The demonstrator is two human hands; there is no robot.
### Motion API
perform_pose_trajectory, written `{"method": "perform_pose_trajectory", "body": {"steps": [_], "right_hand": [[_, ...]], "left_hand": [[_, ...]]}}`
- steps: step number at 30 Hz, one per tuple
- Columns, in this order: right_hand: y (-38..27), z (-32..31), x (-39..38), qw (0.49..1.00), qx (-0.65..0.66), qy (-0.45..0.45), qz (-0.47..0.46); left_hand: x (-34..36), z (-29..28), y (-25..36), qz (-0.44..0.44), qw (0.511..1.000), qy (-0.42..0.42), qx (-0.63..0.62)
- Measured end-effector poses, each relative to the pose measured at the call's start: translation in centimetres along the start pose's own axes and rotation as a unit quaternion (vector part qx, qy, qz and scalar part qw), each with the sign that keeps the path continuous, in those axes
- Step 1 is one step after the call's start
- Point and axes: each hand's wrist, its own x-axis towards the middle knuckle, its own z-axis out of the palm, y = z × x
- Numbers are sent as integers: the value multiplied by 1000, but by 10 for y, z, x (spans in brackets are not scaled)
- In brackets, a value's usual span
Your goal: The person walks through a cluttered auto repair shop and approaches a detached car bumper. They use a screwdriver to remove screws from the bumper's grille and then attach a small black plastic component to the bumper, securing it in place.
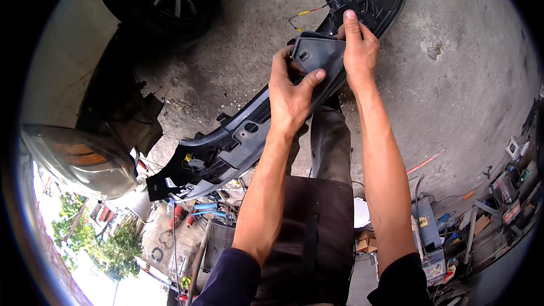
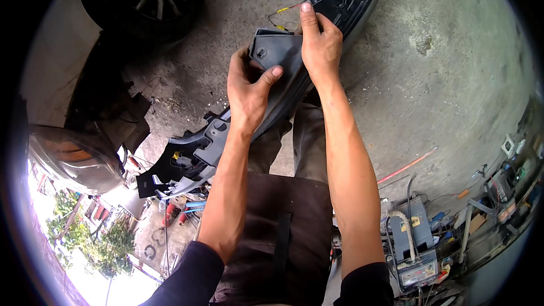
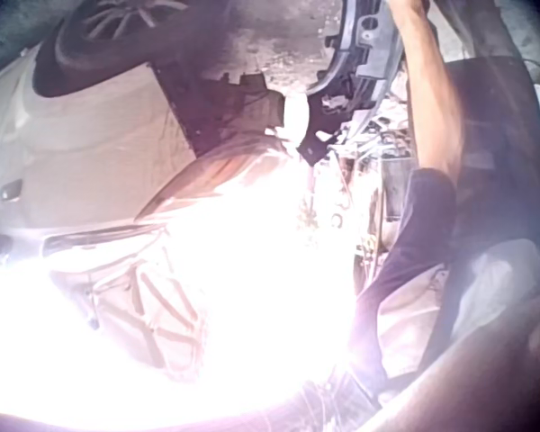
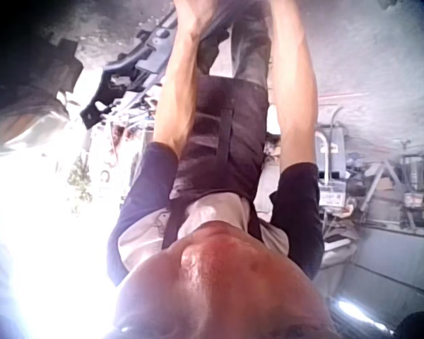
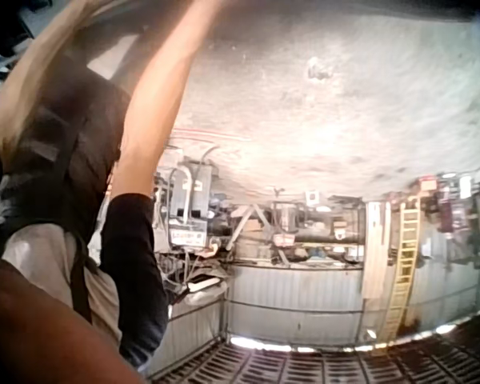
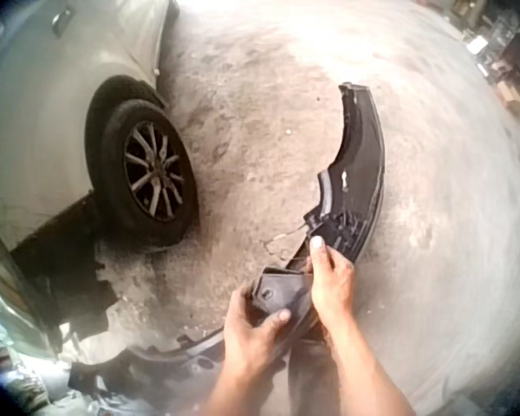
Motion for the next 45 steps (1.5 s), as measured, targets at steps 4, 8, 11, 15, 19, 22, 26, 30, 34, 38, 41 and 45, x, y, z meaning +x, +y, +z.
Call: {"method": "perform_pose_trajectory", "body": {"steps": [4,8,11,15,19,22,26,30,34,38,41,45], "right_hand": [[-7,3,-2,994,102,-22,-28],[-13,-4,0,986,26,-60,-155],[-24,-30,2,921,-152,-161,-320],[-29,-43,-6,935,-138,-236,-225],[-23,-46,5,930,-150,-278,-190],[-23,-43,10,931,-139,-285,-180],[-20,-37,14,933,-109,-272,-208],[-17,-29,17,936,-59,-293,-185],[-9,-25,22,939,-70,-290,-172],[-15,-27,20,950,-17,-287,-123],[-11,-22,20,956,42,-248,-151],[-3,-27,13,933,301,-198,-14]], "left_hand": [[0,2,3,-5,999,27,22],[2,1,-3,-16,1000,11,-16],[4,-4,-7,-11,999,-5,-34],[8,-4,-1,-27,997,-20,-65],[10,-6,3,-46,997,-38,-45],[12,-8,-1,-50,998,-32,-26],[14,-6,-3,-56,997,-26,-39],[12,-14,-6,-14,999,-51,-9],[8,-10,6,10,993,-26,113],[3,1,9,5,989,26,148],[6,2,10,20,986,51,155],[6,1,7,45,993,46,101]]}}
